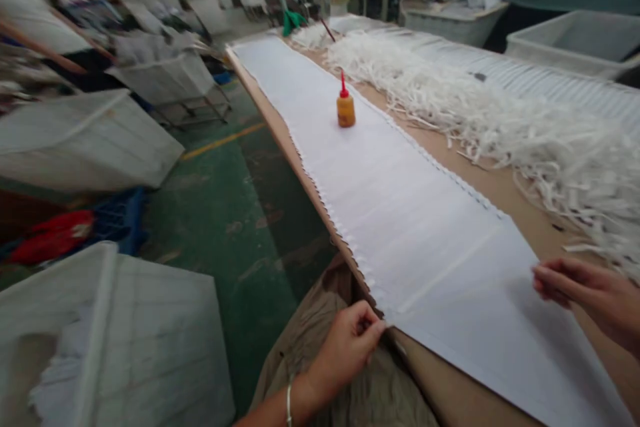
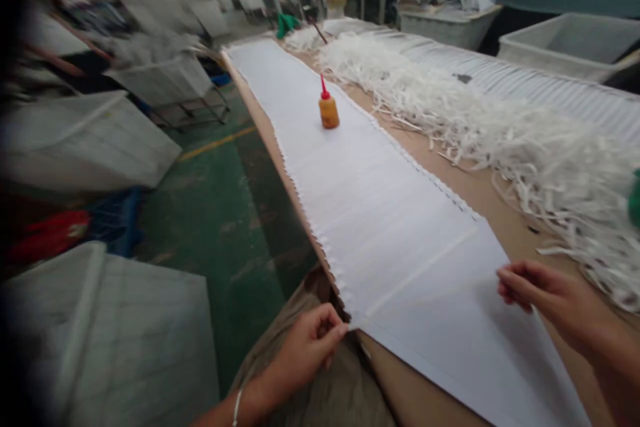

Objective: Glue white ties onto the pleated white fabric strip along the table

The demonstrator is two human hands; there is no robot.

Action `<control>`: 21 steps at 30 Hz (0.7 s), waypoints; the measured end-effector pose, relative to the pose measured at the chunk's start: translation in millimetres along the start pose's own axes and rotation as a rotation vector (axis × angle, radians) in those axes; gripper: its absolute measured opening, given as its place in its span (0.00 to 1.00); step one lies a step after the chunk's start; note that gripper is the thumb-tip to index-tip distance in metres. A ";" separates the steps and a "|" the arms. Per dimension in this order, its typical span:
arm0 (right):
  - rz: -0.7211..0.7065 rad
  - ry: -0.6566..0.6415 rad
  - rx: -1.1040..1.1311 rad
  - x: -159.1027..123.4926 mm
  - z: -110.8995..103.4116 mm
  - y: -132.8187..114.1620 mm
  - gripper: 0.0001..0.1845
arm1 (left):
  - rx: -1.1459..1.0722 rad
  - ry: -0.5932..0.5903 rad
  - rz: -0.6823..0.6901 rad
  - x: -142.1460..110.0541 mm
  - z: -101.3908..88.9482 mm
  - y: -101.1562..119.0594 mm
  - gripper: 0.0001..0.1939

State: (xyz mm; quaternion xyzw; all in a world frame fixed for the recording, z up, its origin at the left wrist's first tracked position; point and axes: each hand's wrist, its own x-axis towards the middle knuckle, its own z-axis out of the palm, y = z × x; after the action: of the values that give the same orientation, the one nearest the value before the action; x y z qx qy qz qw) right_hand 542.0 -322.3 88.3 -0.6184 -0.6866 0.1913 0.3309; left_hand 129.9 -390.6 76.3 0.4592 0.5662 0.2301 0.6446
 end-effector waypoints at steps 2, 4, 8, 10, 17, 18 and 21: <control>0.293 -0.225 0.140 -11.5 -14.9 2.5 0.22 | 0.004 0.012 -0.013 2.7 0.3 1.0 0.16; 0.487 -0.302 0.277 -2.1 -15.9 -1.3 0.24 | 0.005 0.013 -0.017 3.2 -0.2 4.0 0.16; 0.498 -0.251 0.316 35.0 -6.5 -17.4 0.28 | 0.002 0.025 -0.001 4.6 2.7 9.7 0.16; 0.469 -0.244 0.279 50.7 -3.9 -21.9 0.30 | 0.031 0.056 0.015 8.0 7.0 10.1 0.15; 0.373 -0.196 0.064 86.3 2.8 -3.9 0.27 | 0.178 0.221 0.158 23.5 25.9 1.6 0.12; 0.362 -0.181 0.018 89.3 4.3 -0.5 0.25 | 0.192 0.222 0.163 25.1 27.5 1.0 0.12; 0.350 -0.158 -0.065 95.9 8.2 7.8 0.19 | 0.225 0.217 0.181 29.3 29.7 1.1 0.11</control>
State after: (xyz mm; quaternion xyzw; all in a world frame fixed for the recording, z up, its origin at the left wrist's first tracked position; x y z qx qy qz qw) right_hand 540.4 -226.3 98.2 -0.7217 -0.5983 0.2717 0.2177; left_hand 165.5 -376.0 60.2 0.5501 0.6110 0.2706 0.5008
